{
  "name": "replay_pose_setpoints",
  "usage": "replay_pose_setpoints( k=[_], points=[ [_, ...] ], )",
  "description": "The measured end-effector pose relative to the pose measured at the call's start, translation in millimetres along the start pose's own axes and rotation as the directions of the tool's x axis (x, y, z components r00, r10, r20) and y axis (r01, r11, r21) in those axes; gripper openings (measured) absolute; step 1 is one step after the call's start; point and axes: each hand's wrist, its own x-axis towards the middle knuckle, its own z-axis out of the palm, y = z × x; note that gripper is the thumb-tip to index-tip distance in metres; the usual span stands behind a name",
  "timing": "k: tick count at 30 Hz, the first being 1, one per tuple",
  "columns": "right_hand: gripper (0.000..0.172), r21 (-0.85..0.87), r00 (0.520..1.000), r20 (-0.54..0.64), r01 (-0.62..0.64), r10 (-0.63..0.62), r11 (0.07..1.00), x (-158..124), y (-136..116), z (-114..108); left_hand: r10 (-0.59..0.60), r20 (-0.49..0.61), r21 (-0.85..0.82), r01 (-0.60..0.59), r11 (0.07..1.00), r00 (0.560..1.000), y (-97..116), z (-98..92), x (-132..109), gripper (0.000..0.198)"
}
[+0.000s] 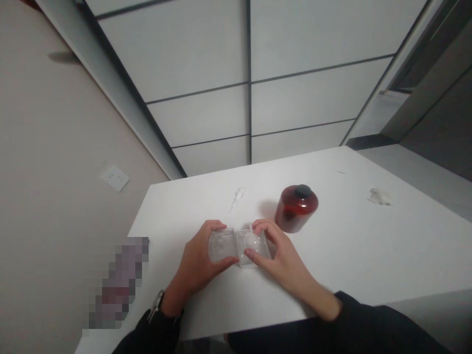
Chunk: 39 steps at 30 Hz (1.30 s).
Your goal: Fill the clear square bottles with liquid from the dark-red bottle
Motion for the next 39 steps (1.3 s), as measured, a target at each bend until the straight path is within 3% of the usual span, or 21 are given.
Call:
replay_pose_setpoints(
  k=[3,8,12,15,20,22,25,28,30,34,39],
  points=[
    [0.022,0.049,1.000,-0.007,-0.013,0.013,0.999,-2.6,-1.9,-0.2,-0.021,0.035,0.029,0.020,0.999,0.999,5.7,-1.4,-3.1,0.059],
    [0.015,0.041,0.997,0.082,-0.009,0.006,0.999,-4.1,-4.3,-6.8,-0.021,0.073,0.078,0.015,0.997,0.997,11.2,-3.2,-8.2,0.061],
    [0.028,-0.007,0.982,0.188,0.020,-0.019,1.000,-8.6,-3.7,-11.4,0.000,0.087,0.101,-0.009,0.995,0.996,13.3,-2.8,-10.7,0.063],
    [0.034,0.023,0.985,0.165,-0.048,0.044,0.999,-11.9,-4.2,-11.1,0.040,0.092,0.099,-0.049,0.994,0.995,12.6,-2.2,-11.6,0.066],
    [0.025,0.033,0.975,0.211,-0.078,0.069,0.996,-9.2,-6.4,-13.2,0.161,-0.044,0.121,-0.155,0.981,0.986,16.4,-10.4,-15.1,0.094],
    [0.033,0.037,0.966,0.250,-0.082,0.070,0.996,-7.1,-6.3,-15.7,0.196,-0.074,0.153,-0.183,0.971,0.978,26.2,-17.4,-13.6,0.082],
    [0.050,0.052,0.961,0.262,-0.104,0.087,0.993,-5.4,-5.1,-18.7,0.272,0.068,0.213,-0.280,0.936,0.960,49.8,-25.1,-2.1,0.062],
    [0.064,0.080,0.956,0.264,-0.153,0.127,0.985,-5.1,-3.1,-20.3,0.346,0.302,0.181,-0.410,0.894,0.888,72.6,-24.1,16.3,0.068],
    [0.072,0.091,0.951,0.265,-0.186,0.156,0.978,-5.1,-1.8,-21.0,0.349,0.392,0.162,-0.437,0.885,0.851,82.4,-20.8,25.9,0.072],
    [0.083,0.088,0.951,0.253,-0.206,0.178,0.975,-5.2,0.0,-22.2,0.271,0.454,0.228,-0.405,0.885,0.849,92.4,-19.1,29.4,0.067],
    [0.097,0.111,0.962,0.235,-0.170,0.140,0.979,-7.7,5.8,-21.2,0.169,0.435,0.384,-0.352,0.854,0.884,101.7,-27.6,23.4,0.075]
  ],
)
